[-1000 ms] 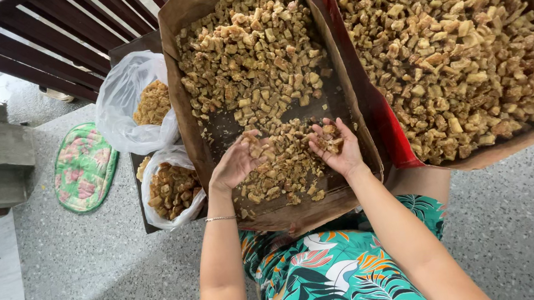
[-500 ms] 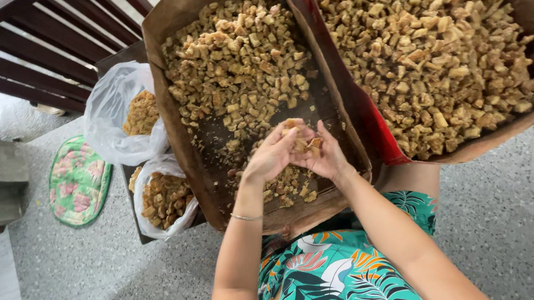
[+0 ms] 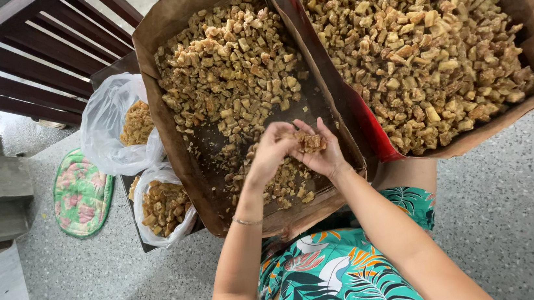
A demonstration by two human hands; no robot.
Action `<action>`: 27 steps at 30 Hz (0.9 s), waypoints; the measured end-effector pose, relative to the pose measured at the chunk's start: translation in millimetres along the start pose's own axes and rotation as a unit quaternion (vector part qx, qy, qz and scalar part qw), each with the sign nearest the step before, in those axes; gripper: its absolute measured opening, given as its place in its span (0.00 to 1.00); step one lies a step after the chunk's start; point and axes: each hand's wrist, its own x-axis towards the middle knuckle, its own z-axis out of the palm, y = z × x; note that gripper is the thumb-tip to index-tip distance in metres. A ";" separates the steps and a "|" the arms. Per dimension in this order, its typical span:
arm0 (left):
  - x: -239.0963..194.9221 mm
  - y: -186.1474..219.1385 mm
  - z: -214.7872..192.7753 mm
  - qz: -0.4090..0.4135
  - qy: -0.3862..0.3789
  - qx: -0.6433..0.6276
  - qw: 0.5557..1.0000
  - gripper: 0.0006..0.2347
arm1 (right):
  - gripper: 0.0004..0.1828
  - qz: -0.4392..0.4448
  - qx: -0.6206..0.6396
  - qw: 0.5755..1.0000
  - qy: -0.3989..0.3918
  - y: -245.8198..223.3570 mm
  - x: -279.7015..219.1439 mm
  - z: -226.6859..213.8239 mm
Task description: The person sorts small, light-brown food chunks by hand, picking them up from a cardboard box and transferring them into a plastic bag. The person repeatedly scoops handfuls of the food items and places them into the bag, which is positioned on the floor next to the box.
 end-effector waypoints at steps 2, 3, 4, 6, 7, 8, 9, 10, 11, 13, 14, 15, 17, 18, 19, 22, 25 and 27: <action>-5.3 1.9 14.4 0.005 0.005 0.148 0.989 0.18 | 0.36 0.002 -0.032 0.999 0.014 0.6 -0.3 2.0; -9.1 -0.6 24.6 0.031 0.001 0.216 0.976 0.19 | 0.36 0.002 -0.049 0.999 0.021 0.9 -0.2 2.4; -12.5 -4.0 31.5 0.057 -0.003 0.282 0.958 0.20 | 0.35 -0.001 -0.047 0.999 0.024 0.8 -0.5 1.9; -12.2 -8.7 34.7 0.156 0.039 0.333 0.929 0.16 | 0.33 -0.009 -0.043 0.999 0.030 0.1 -1.0 -0.7; -11.0 -10.3 35.2 0.205 0.060 0.356 0.910 0.13 | 0.33 -0.011 -0.051 0.998 0.029 -0.5 -1.0 -2.4; -8.9 -9.7 32.8 0.125 0.061 0.276 0.951 0.14 | 0.32 -0.013 -0.058 0.998 0.028 -1.4 -0.8 -4.0; -6.0 -7.8 26.1 0.042 0.060 0.192 0.979 0.14 | 0.31 -0.015 -0.066 0.997 0.027 -2.4 -0.6 -5.6; -5.1 -7.3 17.0 -0.042 0.058 0.106 0.992 0.15 | 0.29 -0.010 -0.054 0.998 -0.001 -3.3 -0.7 -7.4; -6.0 -9.1 6.3 -0.008 0.045 0.065 0.997 0.15 | 0.27 -0.004 -0.043 0.999 -0.030 -4.9 -1.6 -9.3; -4.5 -17.1 -12.4 0.061 0.020 -0.018 0.998 0.14 | 0.24 0.010 -0.053 0.998 -0.033 -3.4 -0.7 -10.2; -1.1 -22.7 -15.7 0.058 0.019 -0.033 0.998 0.14 | 0.23 0.017 -0.074 0.997 -0.007 -1.8 0.0 -10.1; 2.0 -27.6 -18.7 0.054 0.019 -0.048 0.997 0.15 | 0.22 0.024 -0.095 0.995 0.019 -0.6 1.0 -10.1; 5.4 -36.2 -19.0 0.024 0.023 -0.051 0.998 0.15 | 0.19 0.017 -0.134 0.991 -0.004 1.1 2.0 -12.7; 7.1 -39.2 -14.6 -0.001 0.028 -0.040 0.999 0.15 | 0.18 0.012 -0.154 0.988 -0.015 0.6 2.0 -14.5; 8.2 -41.1 -10.2 -0.026 0.033 -0.029 0.999 0.16 | 0.17 0.009 -0.154 0.988 0.002 0.4 2.0 -16.5; 10.1 -43.6 -1.6 0.036 0.045 -0.004 0.998 0.14 | 0.15 -0.001 -0.151 0.988 0.028 -0.8 5.8 -24.2; 17.2 -47.1 -1.0 0.022 0.078 0.011 0.997 0.12 | 0.12 -0.008 -0.144 0.990 0.010 2.0 11.1 -35.6; 22.3 -51.7 -1.2 0.012 0.083 -0.002 0.996 0.12 | 0.11 -0.018 -0.145 0.989 0.006 3.5 14.3 -41.7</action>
